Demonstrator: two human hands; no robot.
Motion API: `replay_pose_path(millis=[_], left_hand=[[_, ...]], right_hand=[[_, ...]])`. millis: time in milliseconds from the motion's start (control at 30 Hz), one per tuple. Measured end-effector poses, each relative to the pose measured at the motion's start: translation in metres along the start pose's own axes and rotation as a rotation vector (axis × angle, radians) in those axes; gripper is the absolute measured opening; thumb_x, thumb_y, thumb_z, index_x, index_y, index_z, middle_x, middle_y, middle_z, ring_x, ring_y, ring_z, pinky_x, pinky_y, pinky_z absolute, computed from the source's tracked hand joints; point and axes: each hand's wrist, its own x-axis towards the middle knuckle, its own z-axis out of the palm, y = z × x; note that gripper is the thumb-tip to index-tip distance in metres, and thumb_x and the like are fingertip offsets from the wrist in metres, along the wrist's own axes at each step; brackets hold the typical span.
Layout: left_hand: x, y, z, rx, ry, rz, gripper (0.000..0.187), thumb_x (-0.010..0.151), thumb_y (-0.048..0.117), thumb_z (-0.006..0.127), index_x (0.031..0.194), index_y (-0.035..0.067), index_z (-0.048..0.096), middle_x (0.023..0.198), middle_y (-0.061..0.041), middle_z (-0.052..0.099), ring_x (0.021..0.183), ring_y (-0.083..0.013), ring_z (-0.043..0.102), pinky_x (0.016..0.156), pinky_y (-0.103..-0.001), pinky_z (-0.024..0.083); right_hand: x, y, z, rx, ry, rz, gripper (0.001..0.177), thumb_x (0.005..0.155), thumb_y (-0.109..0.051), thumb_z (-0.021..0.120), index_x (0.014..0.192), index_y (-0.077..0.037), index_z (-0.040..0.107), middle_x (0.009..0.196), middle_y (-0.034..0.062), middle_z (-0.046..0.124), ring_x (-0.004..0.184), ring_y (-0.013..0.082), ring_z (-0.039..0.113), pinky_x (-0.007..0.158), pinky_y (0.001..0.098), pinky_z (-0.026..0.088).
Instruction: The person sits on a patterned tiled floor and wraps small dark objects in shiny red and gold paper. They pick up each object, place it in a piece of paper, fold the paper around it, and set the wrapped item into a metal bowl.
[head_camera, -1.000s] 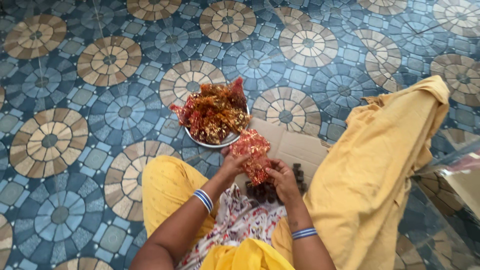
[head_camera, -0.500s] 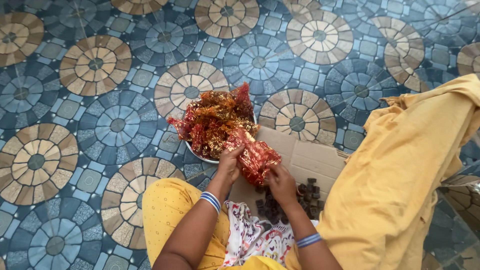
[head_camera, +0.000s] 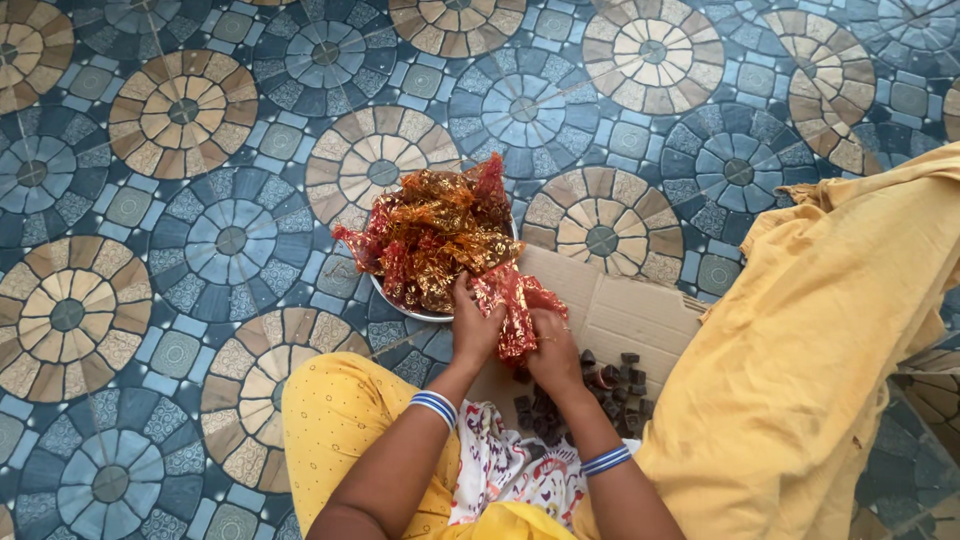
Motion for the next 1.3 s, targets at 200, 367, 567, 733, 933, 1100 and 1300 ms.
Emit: replay_pose_path(millis=[200, 367, 567, 733, 933, 1100, 1300], left_hand=[[-0.007, 0.005, -0.001, 0.316, -0.052, 0.201, 0.059, 0.086, 0.013, 0.074, 0.140, 0.009, 0.052, 0.134, -0.017, 0.059, 0.118, -0.0356, 0.063, 0.100, -0.043, 0.051], [-0.008, 0.006, 0.003, 0.508, -0.161, 0.104, 0.044, 0.090, 0.022, 0.070, 0.133, 0.016, 0.063, 0.132, -0.009, 0.059, 0.115, -0.0296, 0.064, 0.099, -0.050, 0.048], [-0.005, -0.008, 0.007, 0.479, -0.158, 0.132, 0.041, 0.089, 0.019, 0.069, 0.130, 0.016, 0.066, 0.129, -0.007, 0.062, 0.117, -0.0293, 0.062, 0.097, -0.055, 0.045], [0.002, -0.028, 0.010, 0.381, -0.150, 0.169, 0.035, 0.096, 0.014, 0.060, 0.130, 0.018, 0.070, 0.126, -0.007, 0.068, 0.112, -0.0308, 0.067, 0.096, -0.043, 0.051], [-0.002, -0.025, 0.011, 0.401, -0.138, 0.304, 0.030, 0.094, 0.010, 0.063, 0.122, 0.013, 0.072, 0.123, -0.012, 0.068, 0.108, -0.0332, 0.068, 0.093, -0.043, 0.053], [0.003, -0.007, 0.000, 0.279, -0.091, 0.192, 0.027, 0.095, 0.013, 0.063, 0.120, 0.007, 0.069, 0.122, -0.015, 0.065, 0.105, -0.0317, 0.070, 0.092, -0.039, 0.057], [0.013, 0.008, -0.006, 0.455, -0.034, 0.253, 0.046, 0.088, 0.015, 0.071, 0.132, 0.005, 0.064, 0.142, -0.016, 0.056, 0.130, -0.0359, 0.052, 0.110, -0.047, 0.041]], right_hand=[[0.008, 0.001, -0.022, 0.494, 0.062, 0.405, 0.050, 0.082, 0.001, 0.071, 0.129, -0.009, 0.060, 0.122, 0.0095, 0.067, 0.112, 0.0239, 0.067, 0.095, 0.0353, 0.056], [0.009, -0.015, -0.043, 0.388, 0.317, 0.367, 0.036, 0.093, -0.009, 0.072, 0.126, -0.009, 0.059, 0.121, 0.0083, 0.066, 0.112, 0.0210, 0.066, 0.101, 0.0365, 0.055], [-0.002, -0.035, -0.029, 0.109, 0.247, -0.114, 0.035, 0.089, -0.007, 0.069, 0.121, -0.005, 0.056, 0.126, 0.0165, 0.064, 0.121, 0.0366, 0.061, 0.105, 0.0454, 0.047], [-0.008, -0.020, -0.005, -0.056, 0.040, -0.061, 0.032, 0.087, -0.007, 0.068, 0.117, -0.006, 0.059, 0.132, 0.0128, 0.065, 0.120, 0.0374, 0.061, 0.101, 0.0470, 0.048], [-0.010, -0.007, 0.006, -0.229, 0.009, -0.146, 0.035, 0.085, -0.001, 0.061, 0.119, -0.005, 0.064, 0.131, 0.0142, 0.065, 0.120, 0.0359, 0.060, 0.101, 0.0474, 0.047], [-0.011, -0.013, 0.006, -0.255, 0.003, -0.226, 0.040, 0.085, 0.001, 0.059, 0.124, -0.005, 0.063, 0.131, 0.0153, 0.064, 0.121, 0.0359, 0.059, 0.104, 0.0462, 0.047], [-0.011, -0.027, -0.005, -0.179, -0.025, -0.065, 0.060, 0.073, 0.007, 0.058, 0.131, -0.008, 0.056, 0.136, 0.0143, 0.059, 0.130, 0.0366, 0.052, 0.109, 0.0495, 0.040]])
